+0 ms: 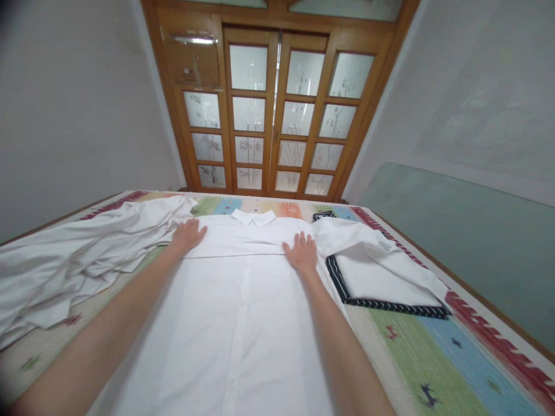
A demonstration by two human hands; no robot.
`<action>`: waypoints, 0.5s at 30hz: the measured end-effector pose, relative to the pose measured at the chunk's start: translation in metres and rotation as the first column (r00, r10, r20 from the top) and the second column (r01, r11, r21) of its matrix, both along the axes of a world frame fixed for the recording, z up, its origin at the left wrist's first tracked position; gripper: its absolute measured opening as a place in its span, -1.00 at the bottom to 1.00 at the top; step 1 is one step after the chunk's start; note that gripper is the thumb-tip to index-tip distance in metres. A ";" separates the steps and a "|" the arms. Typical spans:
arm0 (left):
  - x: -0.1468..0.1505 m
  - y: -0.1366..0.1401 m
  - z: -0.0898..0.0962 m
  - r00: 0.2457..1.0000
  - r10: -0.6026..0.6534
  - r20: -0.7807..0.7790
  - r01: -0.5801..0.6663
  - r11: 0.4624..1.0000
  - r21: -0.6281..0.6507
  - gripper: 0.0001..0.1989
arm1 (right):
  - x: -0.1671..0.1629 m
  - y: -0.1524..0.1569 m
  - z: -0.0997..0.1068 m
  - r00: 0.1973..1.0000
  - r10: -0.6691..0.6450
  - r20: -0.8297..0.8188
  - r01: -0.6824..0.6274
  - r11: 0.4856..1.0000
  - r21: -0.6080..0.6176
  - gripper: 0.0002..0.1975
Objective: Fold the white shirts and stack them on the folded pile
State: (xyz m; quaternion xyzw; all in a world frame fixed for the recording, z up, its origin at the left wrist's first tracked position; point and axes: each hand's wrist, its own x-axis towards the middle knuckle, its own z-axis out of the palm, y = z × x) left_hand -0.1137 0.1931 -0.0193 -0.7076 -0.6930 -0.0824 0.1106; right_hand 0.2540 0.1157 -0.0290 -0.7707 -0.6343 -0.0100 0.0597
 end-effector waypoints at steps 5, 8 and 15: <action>0.008 -0.020 -0.004 0.996 -0.083 -0.036 0.085 0.995 0.048 -0.53 | -0.001 -0.001 0.001 1.000 0.009 -0.014 -0.009 1.000 0.016 -0.28; 0.013 -0.035 -0.009 0.997 -0.069 -0.018 0.069 0.997 0.037 -0.49 | -0.001 -0.003 0.002 1.000 0.018 -0.016 -0.018 1.000 0.015 -0.29; 0.014 -0.067 -0.009 0.996 -0.041 0.074 0.050 0.991 -0.123 -0.39 | 0.000 -0.005 0.002 0.999 0.031 0.009 -0.031 0.999 0.022 -0.32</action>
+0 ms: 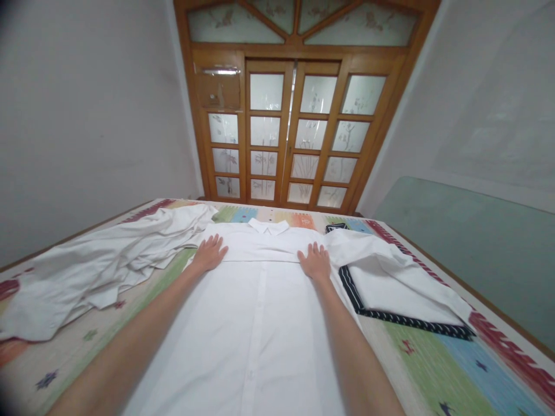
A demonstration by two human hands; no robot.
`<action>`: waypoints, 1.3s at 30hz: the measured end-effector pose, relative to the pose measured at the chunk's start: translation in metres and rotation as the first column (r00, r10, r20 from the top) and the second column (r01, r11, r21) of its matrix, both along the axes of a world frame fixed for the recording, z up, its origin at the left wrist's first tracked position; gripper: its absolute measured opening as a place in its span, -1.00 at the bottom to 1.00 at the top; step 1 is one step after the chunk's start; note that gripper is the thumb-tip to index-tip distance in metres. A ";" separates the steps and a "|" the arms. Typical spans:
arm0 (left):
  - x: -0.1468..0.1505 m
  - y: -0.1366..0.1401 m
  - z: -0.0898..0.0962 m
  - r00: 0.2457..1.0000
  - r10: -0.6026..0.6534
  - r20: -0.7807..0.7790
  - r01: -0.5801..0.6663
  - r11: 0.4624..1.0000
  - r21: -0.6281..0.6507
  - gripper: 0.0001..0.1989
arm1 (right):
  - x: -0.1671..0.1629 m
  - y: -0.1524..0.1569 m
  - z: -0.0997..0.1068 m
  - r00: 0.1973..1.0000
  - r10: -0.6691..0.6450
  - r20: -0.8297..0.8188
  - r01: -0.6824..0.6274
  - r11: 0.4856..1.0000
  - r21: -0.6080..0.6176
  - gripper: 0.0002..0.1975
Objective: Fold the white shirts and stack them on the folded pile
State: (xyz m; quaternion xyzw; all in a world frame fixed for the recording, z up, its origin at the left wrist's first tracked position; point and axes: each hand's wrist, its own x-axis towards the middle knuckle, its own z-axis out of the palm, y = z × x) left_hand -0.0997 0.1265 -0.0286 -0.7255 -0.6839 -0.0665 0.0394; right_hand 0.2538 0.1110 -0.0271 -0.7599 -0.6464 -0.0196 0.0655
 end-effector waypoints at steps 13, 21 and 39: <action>0.009 -0.021 -0.002 0.980 0.162 0.113 -0.183 0.961 0.208 -0.50 | -0.007 -0.007 0.009 0.992 -0.016 0.121 0.009 0.999 0.053 -0.43; 0.005 -0.015 -0.006 0.995 0.015 0.103 -0.038 0.974 0.221 -0.63 | 0.008 -0.026 0.053 0.982 -0.059 0.182 0.043 0.995 0.090 -0.57; 0.004 -0.017 -0.002 0.997 0.019 0.077 -0.032 0.984 0.175 -0.58 | 0.096 -0.068 0.061 0.867 -0.467 -0.172 0.497 0.804 0.325 -0.42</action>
